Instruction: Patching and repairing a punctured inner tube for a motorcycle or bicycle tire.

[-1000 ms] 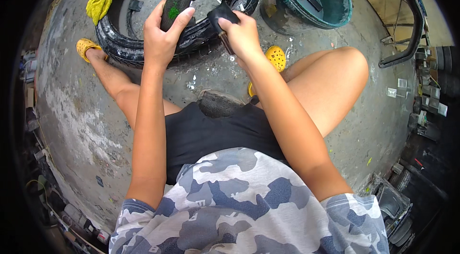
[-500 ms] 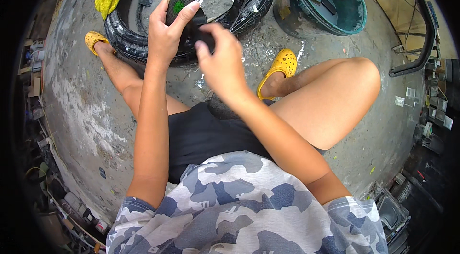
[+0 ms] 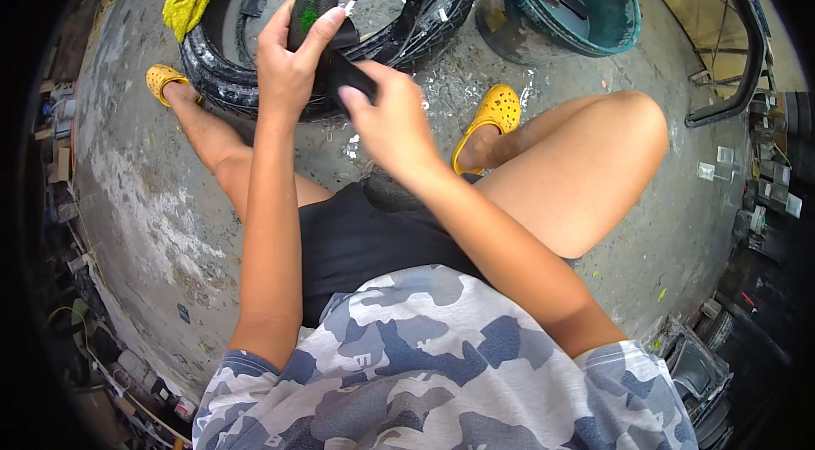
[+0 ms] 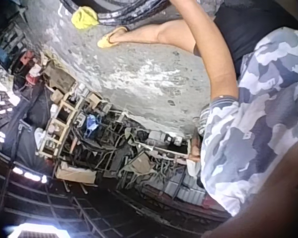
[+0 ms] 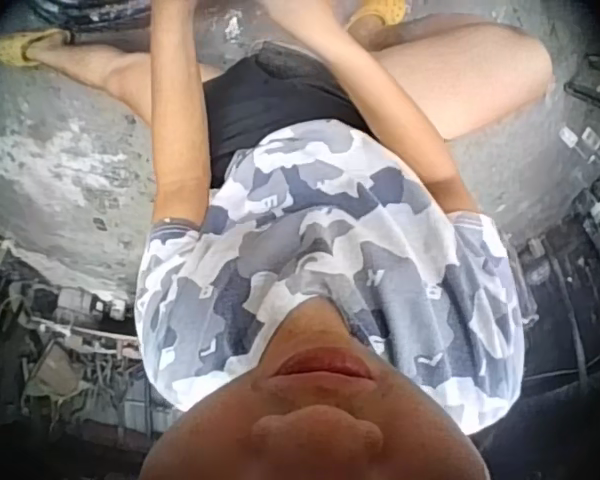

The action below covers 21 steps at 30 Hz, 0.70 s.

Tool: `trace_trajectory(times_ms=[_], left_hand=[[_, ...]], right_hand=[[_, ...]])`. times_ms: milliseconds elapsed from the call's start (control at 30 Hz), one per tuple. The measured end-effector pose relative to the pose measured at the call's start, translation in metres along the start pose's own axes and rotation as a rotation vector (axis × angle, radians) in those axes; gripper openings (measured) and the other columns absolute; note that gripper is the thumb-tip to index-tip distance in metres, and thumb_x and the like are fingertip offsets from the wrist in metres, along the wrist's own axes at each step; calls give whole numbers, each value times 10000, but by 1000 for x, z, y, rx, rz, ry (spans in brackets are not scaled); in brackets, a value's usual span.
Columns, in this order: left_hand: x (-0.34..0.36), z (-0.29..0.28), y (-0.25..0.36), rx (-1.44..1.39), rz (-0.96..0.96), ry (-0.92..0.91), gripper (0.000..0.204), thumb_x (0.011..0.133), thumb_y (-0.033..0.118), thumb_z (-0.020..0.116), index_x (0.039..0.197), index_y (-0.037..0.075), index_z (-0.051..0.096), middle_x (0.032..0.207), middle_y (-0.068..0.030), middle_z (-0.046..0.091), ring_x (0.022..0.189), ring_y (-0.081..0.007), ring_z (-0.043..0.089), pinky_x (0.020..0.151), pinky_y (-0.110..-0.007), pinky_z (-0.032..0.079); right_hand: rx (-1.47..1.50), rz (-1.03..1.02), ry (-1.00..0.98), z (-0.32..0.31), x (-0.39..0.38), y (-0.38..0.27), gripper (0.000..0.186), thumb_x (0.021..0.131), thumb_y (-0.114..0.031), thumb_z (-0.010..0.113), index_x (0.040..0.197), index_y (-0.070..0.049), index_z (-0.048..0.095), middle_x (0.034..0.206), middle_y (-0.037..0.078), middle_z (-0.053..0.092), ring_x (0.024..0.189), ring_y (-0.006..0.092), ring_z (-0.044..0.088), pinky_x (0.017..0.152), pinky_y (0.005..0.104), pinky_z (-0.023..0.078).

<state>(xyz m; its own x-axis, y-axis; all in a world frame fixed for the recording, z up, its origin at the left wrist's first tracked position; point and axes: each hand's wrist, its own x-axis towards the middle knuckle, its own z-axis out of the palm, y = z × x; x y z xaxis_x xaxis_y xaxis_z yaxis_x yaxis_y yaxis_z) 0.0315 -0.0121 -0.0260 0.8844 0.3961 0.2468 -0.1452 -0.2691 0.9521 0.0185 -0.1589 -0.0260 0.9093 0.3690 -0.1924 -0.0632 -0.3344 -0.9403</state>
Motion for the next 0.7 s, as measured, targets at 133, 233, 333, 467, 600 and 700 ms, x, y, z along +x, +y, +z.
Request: trace_trajectory(times_ms=[133,233,333,467,600,700], left_hand=[[5,2,1,0,32,6,334,837,304,754,912,-4,647,747,-66,672,671,-140,588,677,-300,479],[6,-2,-1,87,44,27,374,835,344,751,922,6,616,766,-79,682,678,-172,619,675,-317,489],[5,-4,-2,176,24,66,403,818,369,763,914,19,587,775,-84,686,682,-196,641,667,-326,495],[4,-2,-4,189,78,183,413,797,363,781,905,27,565,777,-87,686,680,-201,651,660,-322,502],[1,-9,-1,168,59,198,385,796,319,785,923,18,582,776,-85,682,689,-172,650,663,-304,504],[-1,-27,-14,194,-5,249,315,808,227,763,977,6,616,731,-55,645,677,-110,595,652,-270,485]], right_hand=[[532,404,7,-52,-12,4,261,883,-146,657,1116,-37,616,811,79,642,609,109,559,497,243,430],[943,495,-140,-69,-10,16,196,940,-204,616,1075,-105,515,774,57,563,548,100,463,405,201,337],[1182,480,-242,-67,-11,22,194,964,-204,585,1114,-109,505,791,81,567,565,101,466,395,188,336],[1347,442,-304,-67,-8,29,245,989,-189,538,1212,-124,457,859,112,566,582,107,452,390,176,335],[1348,390,-323,-66,-7,31,317,992,-192,530,1285,-153,418,872,120,563,597,117,464,410,191,356],[1190,346,-241,-61,-8,28,361,1003,-161,492,1347,-187,385,911,127,558,644,116,490,427,192,381]])
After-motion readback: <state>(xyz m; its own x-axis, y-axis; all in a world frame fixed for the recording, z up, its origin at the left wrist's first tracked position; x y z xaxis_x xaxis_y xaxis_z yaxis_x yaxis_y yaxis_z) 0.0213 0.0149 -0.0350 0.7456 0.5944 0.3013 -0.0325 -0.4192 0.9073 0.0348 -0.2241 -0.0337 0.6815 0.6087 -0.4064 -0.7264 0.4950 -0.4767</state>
